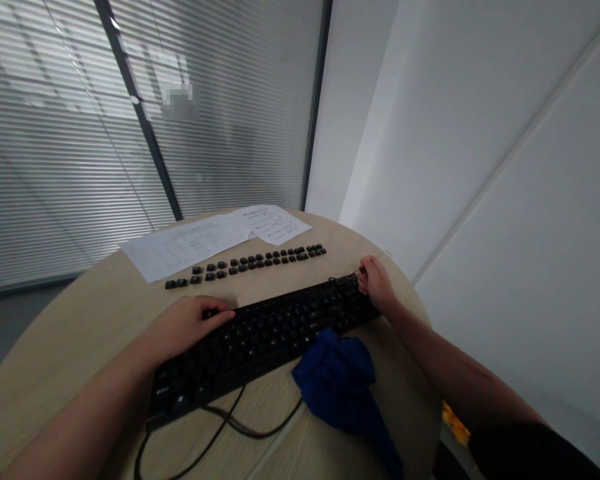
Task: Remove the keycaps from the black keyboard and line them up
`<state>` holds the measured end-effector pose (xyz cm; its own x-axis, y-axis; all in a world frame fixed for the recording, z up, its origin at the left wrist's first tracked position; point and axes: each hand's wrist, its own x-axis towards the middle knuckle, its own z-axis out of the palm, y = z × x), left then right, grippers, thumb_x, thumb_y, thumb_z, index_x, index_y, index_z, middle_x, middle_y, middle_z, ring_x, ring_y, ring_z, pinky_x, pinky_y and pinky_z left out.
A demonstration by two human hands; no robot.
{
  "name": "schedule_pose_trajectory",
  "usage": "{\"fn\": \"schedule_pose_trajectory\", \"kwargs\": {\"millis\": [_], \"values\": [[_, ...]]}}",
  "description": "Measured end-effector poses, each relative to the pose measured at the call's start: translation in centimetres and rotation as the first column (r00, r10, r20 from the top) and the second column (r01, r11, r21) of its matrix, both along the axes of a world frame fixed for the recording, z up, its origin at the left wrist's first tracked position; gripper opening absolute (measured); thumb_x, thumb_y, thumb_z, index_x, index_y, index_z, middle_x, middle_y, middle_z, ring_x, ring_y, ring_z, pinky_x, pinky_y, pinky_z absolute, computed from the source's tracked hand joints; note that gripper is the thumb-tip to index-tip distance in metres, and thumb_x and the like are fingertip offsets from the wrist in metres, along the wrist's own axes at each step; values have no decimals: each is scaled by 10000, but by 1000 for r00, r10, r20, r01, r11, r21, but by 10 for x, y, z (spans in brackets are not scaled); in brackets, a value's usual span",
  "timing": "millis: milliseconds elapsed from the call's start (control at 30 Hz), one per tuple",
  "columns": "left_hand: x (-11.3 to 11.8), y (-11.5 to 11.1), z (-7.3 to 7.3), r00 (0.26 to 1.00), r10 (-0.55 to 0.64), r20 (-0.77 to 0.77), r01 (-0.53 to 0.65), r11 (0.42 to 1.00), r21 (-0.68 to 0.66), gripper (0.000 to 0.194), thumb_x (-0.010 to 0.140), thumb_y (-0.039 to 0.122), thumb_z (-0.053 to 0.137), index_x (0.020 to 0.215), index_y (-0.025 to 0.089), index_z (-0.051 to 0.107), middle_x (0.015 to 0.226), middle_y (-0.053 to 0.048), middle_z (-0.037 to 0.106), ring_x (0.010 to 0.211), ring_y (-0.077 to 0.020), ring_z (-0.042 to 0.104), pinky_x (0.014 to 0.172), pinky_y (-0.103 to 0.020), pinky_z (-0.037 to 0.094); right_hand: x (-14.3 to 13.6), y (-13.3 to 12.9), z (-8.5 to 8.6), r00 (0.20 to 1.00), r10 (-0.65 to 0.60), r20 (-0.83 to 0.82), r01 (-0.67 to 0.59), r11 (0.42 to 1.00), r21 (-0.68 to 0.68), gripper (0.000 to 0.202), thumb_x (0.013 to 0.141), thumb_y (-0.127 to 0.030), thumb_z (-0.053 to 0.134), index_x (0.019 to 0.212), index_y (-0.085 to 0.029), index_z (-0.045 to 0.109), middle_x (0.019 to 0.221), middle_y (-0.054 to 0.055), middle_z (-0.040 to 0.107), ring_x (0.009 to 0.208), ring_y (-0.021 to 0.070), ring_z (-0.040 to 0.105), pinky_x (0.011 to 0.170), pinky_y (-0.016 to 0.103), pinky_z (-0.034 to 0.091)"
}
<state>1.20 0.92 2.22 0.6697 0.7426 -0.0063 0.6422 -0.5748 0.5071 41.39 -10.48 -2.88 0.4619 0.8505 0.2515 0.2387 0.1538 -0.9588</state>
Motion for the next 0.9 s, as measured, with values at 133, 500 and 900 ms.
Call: {"fn": "schedule_pose_trajectory", "kwargs": {"millis": [133, 500, 900], "values": [[-2, 2, 2, 1000, -6, 5, 6, 1000, 29, 387, 855, 555, 568, 896, 251, 804, 864, -47, 783, 796, -241, 704, 746, -338, 507, -6, -2, 6, 998, -22, -56, 25, 998, 62, 344, 914, -582, 512, 809, -270, 414, 513, -99, 338, 378, 101, 299, 355, 212, 259], [59, -89, 26, 939, 36, 343, -48, 998, 29, 356, 870, 487, 607, 1051, 212, 739, 943, -53, 764, 769, -212, 682, 733, -342, 536, -90, -50, 35, 635, 236, 735, -540, 816, 204, 49, 918, -190, 529, 921, -235, 548, 753, 4, 647, 634, 138, 613, 624, 260, 482], [66, -91, 22, 933, 74, 352, 16, 969, -246, 196, 790, 393, 674, 835, 212, 733, 775, -13, 750, 721, -196, 677, 672, -297, 506, -115, -51, 24, 452, 218, 865, -707, 679, 199, 129, 861, -134, 527, 929, -241, 506, 768, 11, 687, 629, 125, 646, 600, 236, 482]]}}
